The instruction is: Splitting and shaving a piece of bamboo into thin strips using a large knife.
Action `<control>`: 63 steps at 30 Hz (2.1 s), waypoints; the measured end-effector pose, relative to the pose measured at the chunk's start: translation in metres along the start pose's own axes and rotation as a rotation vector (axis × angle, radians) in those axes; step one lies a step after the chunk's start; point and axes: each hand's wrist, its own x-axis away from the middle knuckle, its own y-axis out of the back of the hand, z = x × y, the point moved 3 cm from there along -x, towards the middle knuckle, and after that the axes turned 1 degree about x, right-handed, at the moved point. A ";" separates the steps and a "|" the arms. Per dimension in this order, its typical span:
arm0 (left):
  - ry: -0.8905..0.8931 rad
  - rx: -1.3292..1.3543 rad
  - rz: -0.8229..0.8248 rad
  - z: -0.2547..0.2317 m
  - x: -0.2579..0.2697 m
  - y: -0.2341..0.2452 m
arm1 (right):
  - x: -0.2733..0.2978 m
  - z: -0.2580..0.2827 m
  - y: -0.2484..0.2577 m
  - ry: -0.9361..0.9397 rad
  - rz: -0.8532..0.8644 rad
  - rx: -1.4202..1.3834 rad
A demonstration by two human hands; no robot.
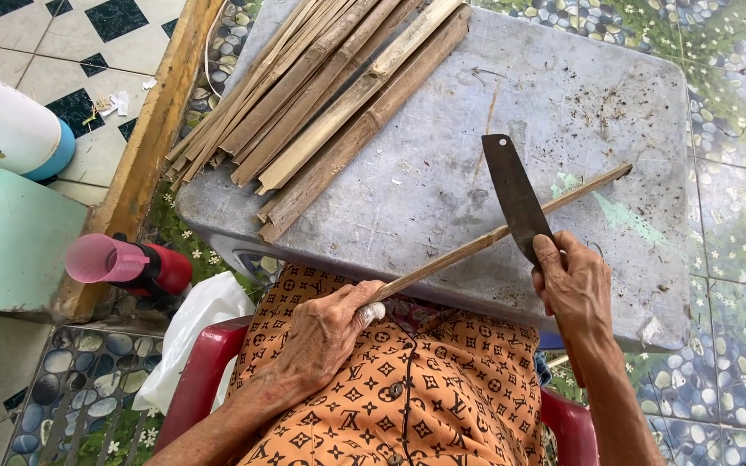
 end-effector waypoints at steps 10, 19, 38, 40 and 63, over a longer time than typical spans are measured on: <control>-0.042 -0.045 -0.049 0.006 0.002 -0.004 | 0.017 0.012 -0.011 0.077 -0.020 0.055; -0.050 -0.070 -0.044 0.005 0.001 -0.005 | 0.029 0.020 -0.008 -0.131 0.042 -0.081; -0.059 -0.099 -0.062 0.002 0.003 -0.010 | 0.017 0.006 -0.011 -0.048 0.072 0.051; -0.057 -0.084 -0.063 0.004 0.003 -0.010 | 0.016 0.009 -0.015 0.019 -0.015 0.060; -0.176 -0.392 -0.209 0.001 0.003 -0.010 | 0.016 -0.004 0.019 -0.035 -0.016 0.087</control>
